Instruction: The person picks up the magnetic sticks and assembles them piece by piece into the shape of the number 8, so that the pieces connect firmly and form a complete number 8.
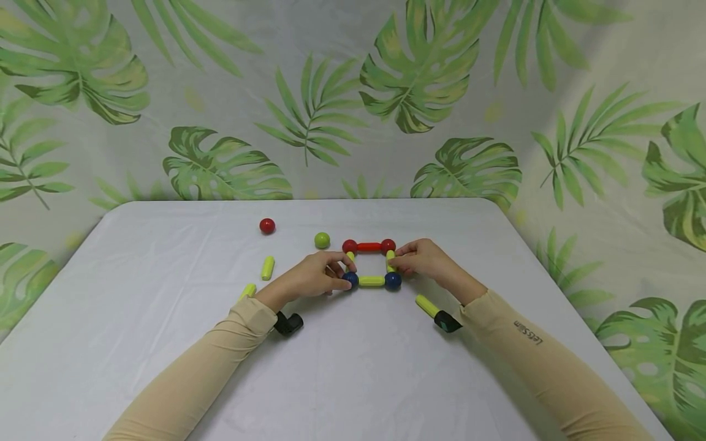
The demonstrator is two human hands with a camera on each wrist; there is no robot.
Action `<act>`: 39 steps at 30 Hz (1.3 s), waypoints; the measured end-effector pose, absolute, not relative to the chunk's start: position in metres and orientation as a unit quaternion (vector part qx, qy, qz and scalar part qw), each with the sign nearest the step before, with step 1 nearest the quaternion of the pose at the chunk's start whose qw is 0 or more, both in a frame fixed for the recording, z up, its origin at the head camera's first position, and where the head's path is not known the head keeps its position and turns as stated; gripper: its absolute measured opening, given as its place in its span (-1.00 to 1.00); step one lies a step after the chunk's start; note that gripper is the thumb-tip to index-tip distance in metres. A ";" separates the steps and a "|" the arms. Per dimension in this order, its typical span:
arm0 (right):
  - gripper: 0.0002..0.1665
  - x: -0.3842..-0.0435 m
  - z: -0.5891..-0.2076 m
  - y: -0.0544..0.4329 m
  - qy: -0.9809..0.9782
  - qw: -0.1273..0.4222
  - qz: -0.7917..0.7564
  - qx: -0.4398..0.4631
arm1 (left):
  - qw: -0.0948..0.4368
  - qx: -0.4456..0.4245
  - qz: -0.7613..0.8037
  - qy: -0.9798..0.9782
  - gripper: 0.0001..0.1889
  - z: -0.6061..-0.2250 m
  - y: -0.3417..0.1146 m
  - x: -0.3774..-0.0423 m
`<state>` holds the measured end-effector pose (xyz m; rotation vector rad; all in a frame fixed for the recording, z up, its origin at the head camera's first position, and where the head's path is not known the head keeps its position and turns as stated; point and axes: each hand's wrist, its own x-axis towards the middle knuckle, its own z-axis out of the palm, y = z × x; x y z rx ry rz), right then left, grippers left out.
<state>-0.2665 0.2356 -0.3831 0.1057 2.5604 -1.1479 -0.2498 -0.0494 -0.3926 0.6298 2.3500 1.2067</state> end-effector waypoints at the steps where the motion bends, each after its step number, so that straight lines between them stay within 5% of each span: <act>1: -0.46 -0.267 -0.383 0.236 0.899 0.166 -0.403 0.037 | 0.211 0.226 0.435 0.846 -0.71 -0.393 -0.049 -0.250; 39: -0.45 -0.267 -0.382 0.238 0.900 0.177 -0.398 0.023 | 0.209 0.219 0.440 0.845 -0.71 -0.393 -0.048 -0.251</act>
